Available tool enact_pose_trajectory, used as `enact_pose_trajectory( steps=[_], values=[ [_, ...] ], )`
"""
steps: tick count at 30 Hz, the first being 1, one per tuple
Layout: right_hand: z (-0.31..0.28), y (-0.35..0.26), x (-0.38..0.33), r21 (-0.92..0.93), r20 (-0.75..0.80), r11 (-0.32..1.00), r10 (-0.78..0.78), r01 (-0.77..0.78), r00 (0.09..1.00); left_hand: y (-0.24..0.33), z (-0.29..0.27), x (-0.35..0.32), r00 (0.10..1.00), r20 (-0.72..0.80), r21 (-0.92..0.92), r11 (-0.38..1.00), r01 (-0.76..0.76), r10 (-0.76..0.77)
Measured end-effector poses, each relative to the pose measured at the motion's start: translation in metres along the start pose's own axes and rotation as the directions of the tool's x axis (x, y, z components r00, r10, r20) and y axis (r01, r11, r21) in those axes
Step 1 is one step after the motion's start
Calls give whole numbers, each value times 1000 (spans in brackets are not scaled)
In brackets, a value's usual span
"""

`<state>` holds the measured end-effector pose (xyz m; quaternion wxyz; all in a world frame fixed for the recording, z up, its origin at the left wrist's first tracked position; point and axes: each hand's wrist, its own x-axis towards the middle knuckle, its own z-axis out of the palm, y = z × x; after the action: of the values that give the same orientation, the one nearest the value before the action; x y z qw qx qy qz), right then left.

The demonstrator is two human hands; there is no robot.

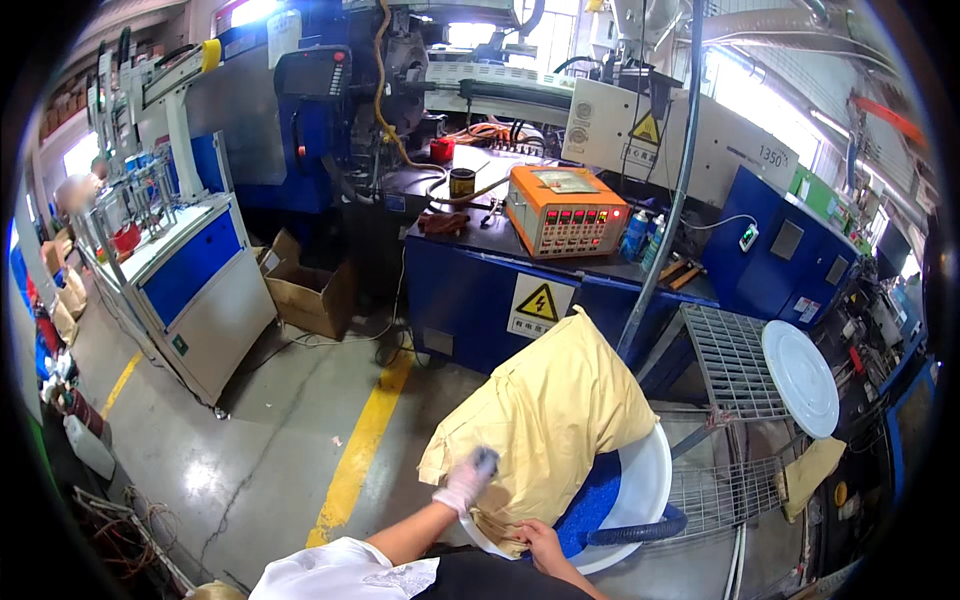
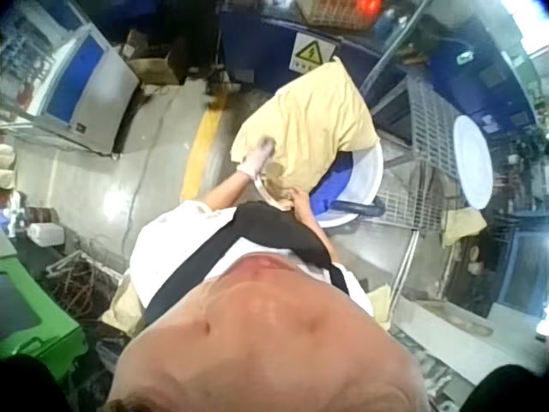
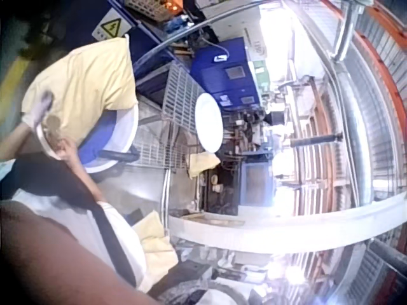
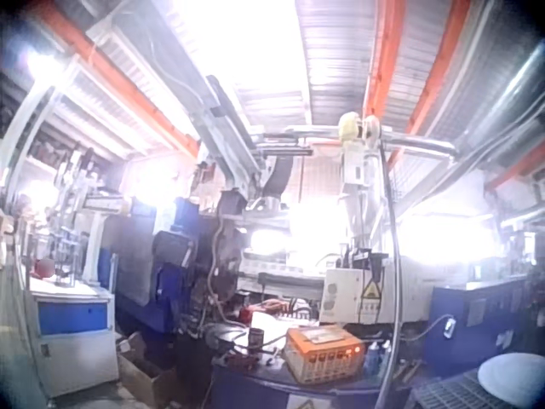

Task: The person unties the string of a large paper bag and pours blue plastic pellets from it into a white bin.

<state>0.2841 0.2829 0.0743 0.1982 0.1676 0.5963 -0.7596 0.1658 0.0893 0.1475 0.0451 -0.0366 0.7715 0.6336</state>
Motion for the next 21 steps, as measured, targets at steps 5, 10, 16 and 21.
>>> enact_pose_trajectory(
  steps=[5, 10, 16, 21],
  values=[
    [18, -10, 12, 285, -50, 951, -110, 120, 993, -132, 55, -35, 715, 690, 442, 848, -291, -114],
    [17, -18, 5, 364, -29, 930, -30, 38, 999, -125, 48, -38, 635, 772, 411, 738, -536, 31],
    [40, -44, -1, 184, 24, 983, -11, 7, 1000, -103, 28, -47, 669, 734, 366, 762, -535, 118],
    [54, -84, -12, 230, 87, 971, 43, -62, 995, -78, 20, -55, 712, 698, 408, 774, -484, 77]
  ],
)
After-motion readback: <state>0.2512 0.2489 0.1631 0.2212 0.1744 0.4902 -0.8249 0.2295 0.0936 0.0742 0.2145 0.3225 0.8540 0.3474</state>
